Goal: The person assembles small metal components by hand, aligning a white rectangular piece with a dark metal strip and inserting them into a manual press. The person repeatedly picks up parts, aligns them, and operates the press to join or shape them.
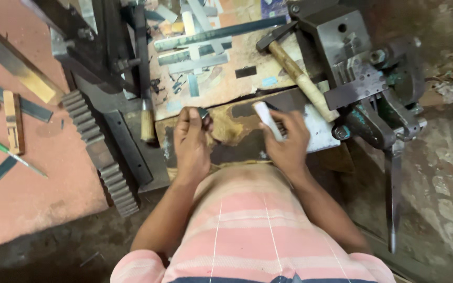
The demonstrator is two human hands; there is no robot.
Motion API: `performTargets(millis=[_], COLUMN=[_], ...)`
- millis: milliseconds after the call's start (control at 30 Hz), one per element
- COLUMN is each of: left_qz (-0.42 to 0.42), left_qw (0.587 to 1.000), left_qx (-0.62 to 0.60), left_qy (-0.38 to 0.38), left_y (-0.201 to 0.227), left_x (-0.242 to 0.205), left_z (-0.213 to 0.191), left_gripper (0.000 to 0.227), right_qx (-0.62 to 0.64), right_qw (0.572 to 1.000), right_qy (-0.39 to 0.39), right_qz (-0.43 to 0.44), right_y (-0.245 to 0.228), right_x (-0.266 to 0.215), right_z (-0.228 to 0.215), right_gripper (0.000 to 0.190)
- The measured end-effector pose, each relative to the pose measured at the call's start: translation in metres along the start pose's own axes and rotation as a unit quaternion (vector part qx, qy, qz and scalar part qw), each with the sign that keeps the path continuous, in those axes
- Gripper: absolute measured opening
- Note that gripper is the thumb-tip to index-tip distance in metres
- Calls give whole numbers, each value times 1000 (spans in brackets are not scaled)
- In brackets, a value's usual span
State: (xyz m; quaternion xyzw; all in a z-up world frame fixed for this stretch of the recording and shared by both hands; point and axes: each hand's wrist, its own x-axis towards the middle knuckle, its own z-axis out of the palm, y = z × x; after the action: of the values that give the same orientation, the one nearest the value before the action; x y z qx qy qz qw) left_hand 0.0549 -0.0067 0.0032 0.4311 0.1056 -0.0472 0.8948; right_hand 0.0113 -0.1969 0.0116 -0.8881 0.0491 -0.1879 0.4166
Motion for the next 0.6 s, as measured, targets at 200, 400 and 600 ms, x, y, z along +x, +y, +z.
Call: performTargets(millis=[200,400,600], left_qz=[-1,23,47], left_qw=[972,975,946], left_qx=[208,154,270], left_qy=[-113,-156,-173], left_y=[15,-22,-83], left_x=[-11,-9,21], left_z=[17,73,117], left_gripper=[31,40,33], right_qx=[-4,318,-68], right_qw=[993,905,992], right_qy=[-96,-199,100], right_qz=[-72,202,29], right_y=[28,32,66], right_x=[-7,-29,-53], right_z=[2,-26,-105], right_gripper=[24,16,25])
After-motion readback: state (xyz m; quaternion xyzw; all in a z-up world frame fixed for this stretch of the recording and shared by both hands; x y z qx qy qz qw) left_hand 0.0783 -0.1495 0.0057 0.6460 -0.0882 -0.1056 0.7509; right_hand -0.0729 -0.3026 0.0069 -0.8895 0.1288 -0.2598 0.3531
